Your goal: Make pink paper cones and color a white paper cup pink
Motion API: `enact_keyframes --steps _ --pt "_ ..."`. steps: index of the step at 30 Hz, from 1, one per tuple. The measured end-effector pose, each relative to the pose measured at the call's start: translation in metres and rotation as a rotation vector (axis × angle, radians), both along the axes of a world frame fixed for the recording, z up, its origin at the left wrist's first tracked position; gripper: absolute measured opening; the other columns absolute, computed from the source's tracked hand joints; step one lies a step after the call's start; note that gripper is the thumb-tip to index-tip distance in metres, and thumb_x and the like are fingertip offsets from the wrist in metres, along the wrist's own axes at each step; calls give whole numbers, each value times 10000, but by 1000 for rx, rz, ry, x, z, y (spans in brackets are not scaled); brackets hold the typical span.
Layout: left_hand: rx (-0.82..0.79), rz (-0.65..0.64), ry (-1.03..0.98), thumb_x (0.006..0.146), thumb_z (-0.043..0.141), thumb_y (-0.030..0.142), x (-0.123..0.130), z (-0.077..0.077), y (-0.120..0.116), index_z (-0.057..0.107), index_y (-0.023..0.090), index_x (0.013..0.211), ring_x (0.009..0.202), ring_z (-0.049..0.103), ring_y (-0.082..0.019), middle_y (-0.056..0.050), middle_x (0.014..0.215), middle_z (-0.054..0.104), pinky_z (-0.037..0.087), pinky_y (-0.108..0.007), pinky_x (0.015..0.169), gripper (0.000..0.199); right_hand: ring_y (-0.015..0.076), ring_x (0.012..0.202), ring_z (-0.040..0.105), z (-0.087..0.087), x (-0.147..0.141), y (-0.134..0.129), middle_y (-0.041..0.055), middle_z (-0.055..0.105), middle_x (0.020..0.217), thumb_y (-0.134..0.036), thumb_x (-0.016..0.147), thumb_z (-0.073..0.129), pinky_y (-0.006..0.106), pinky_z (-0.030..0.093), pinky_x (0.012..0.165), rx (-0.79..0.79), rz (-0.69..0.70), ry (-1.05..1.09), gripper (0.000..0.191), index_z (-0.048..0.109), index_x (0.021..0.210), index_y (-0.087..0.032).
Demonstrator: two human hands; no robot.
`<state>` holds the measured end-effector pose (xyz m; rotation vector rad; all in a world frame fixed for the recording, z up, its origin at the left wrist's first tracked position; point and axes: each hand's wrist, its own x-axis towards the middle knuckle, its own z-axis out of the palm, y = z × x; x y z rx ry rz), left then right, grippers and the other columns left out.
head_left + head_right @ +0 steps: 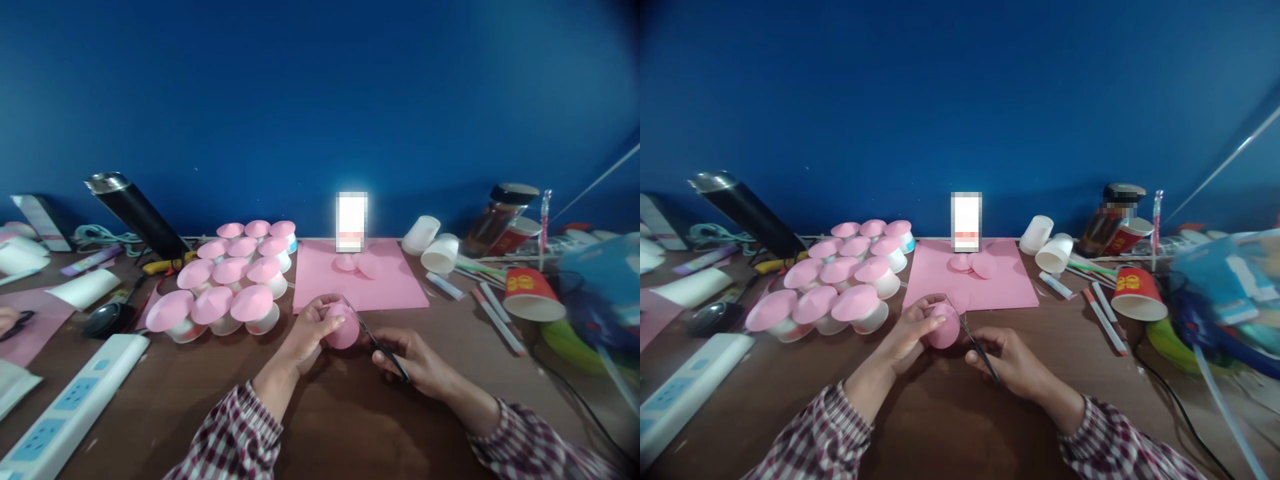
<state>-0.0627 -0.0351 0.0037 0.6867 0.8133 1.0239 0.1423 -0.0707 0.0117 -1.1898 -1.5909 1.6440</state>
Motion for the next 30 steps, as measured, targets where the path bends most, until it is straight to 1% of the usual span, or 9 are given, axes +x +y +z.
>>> enact_keyframes --steps 6,11,17,21,25,30 --pt "4 7 1 619 786 186 0 -1 0 564 160 1056 754 616 -136 -48 866 677 439 -270 732 492 81 529 494 2 -1 0 19 568 711 -535 760 639 187 426 474 -11 -7 -10 490 654 1013 -117" --pt "5 12 10 607 794 189 -1 0 2 575 164 1043 756 613 -133 -47 874 675 433 -259 723 489 76 525 494 0 0 1 27 571 737 -526 773 630 182 414 468 -11 2 -30 471 652 1011 -119" --pt "12 28 28 593 800 199 -2 1 2 580 160 1052 734 606 -129 -41 843 670 429 -251 706 510 80 509 499 -1 2 0 8 555 676 -517 777 632 179 407 462 -25 0 -45 459 650 1011 -122" --pt "20 33 43 598 796 200 -2 1 3 580 157 1047 716 598 -121 -32 821 662 422 -243 693 501 80 514 503 0 1 -1 14 563 698 -508 777 635 176 407 455 -12 5 -44 445 651 1001 -123" --pt "32 29 50 606 792 202 -2 1 3 575 153 1051 729 596 -118 -36 838 662 423 -239 696 497 71 504 488 -1 1 0 5 549 680 -496 787 631 166 387 446 -19 5 -43 428 647 1002 -126" --pt "29 23 49 593 799 217 -3 0 3 582 162 1049 744 603 -132 -36 852 658 426 -249 700 508 77 500 487 -2 2 -1 1 548 663 -504 777 637 175 397 450 -24 -3 -48 427 655 986 -133"
